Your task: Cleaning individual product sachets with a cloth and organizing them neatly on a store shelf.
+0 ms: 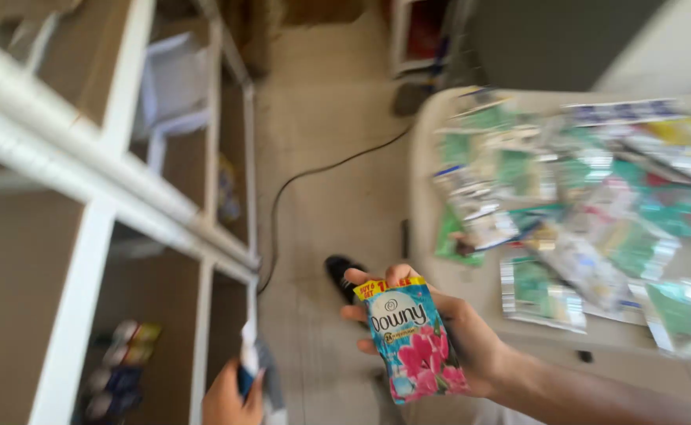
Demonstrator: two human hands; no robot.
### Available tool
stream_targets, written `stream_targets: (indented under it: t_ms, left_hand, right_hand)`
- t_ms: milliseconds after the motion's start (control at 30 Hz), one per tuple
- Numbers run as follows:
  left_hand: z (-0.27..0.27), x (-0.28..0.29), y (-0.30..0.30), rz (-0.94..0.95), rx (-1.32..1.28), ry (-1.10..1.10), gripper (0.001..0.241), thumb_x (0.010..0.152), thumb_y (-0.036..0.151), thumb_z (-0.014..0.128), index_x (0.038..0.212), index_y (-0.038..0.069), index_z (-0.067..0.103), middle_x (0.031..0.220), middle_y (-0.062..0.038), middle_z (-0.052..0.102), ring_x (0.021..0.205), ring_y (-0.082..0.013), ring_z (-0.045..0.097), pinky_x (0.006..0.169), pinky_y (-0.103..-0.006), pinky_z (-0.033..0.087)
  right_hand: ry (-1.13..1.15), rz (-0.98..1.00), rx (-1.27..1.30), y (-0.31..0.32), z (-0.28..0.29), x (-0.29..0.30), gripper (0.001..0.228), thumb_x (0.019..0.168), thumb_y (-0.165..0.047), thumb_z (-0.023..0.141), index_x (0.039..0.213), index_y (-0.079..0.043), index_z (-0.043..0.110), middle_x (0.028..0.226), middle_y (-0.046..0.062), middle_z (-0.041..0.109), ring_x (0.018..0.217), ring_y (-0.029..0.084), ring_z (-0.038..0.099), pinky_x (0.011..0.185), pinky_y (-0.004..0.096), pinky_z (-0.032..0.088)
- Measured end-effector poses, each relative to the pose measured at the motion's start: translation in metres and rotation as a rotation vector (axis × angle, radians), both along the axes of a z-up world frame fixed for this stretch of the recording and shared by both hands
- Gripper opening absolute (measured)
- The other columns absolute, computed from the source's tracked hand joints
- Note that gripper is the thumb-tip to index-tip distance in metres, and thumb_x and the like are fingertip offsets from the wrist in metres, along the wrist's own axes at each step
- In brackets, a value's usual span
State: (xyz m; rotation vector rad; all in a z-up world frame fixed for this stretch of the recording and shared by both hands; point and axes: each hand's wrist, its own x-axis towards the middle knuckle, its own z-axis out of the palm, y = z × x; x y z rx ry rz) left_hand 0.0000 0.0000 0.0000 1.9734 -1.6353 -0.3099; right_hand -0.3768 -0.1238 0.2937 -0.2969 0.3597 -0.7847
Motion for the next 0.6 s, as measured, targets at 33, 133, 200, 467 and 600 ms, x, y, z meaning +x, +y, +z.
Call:
stream_targets:
  t_ms: [33, 133, 200, 467, 600]
  left_hand:
    - [0.06, -0.028, -0.013, 0.062, 0.022, 0.0, 0.046, 0.08, 0.03, 0.079, 0.117, 0.006, 0.065, 0.086, -0.017, 0.073, 0.071, -0.0376, 0.071, 0.064, -0.0439, 0.056]
    - [0.16, -0.062, -0.011, 0.249, 0.079, 0.195, 0.037, 0.081, 0.021, 0.077, 0.112, 0.003, 0.066, 0.077, -0.016, 0.07, 0.06, -0.0355, 0.061, 0.059, -0.0449, 0.05]
    - [0.175, -0.064, -0.008, 0.334, 0.021, 0.222, 0.033, 0.083, 0.019, 0.076, 0.108, 0.001, 0.066, 0.072, -0.013, 0.068, 0.055, -0.0303, 0.057, 0.055, -0.0413, 0.048]
    - [0.187, -0.052, -0.005, 0.441, -0.152, 0.278, 0.029, 0.091, 0.016, 0.071, 0.11, -0.005, 0.062, 0.076, -0.013, 0.065, 0.055, -0.0243, 0.055, 0.057, -0.0364, 0.048]
    - [0.173, -0.062, -0.017, 0.386, -0.242, 0.264, 0.026, 0.09, 0.013, 0.073, 0.11, -0.003, 0.064, 0.086, -0.017, 0.067, 0.073, -0.0382, 0.065, 0.066, -0.0448, 0.054]
  right_hand:
    - [-0.031, 0.026, 0.092, 0.001, -0.016, 0.02, 0.028, 0.1, -0.009, 0.038, 0.118, -0.015, 0.058, 0.158, 0.01, 0.047, 0.133, 0.034, 0.056, 0.099, 0.052, 0.057]
    - [-0.139, 0.17, 0.298, 0.002, -0.061, 0.082, 0.054, 0.099, -0.015, 0.038, 0.151, -0.029, 0.046, 0.16, -0.001, 0.045, 0.128, 0.036, 0.057, 0.098, 0.048, 0.056]
    - [-0.163, 0.228, 0.283, -0.005, -0.079, 0.122, 0.054, 0.099, -0.013, 0.039, 0.152, -0.025, 0.045, 0.157, 0.003, 0.046, 0.13, 0.036, 0.055, 0.101, 0.05, 0.054]
    - [-0.137, 0.323, 0.2, -0.031, -0.137, 0.198, 0.047, 0.109, -0.03, 0.04, 0.153, -0.012, 0.039, 0.157, 0.016, 0.042, 0.13, 0.037, 0.055, 0.106, 0.05, 0.052]
    - [0.173, 0.312, 0.216, -0.017, -0.14, 0.205, 0.051, 0.103, -0.033, 0.045, 0.151, -0.016, 0.045, 0.156, 0.014, 0.049, 0.134, 0.036, 0.054, 0.107, 0.053, 0.047]
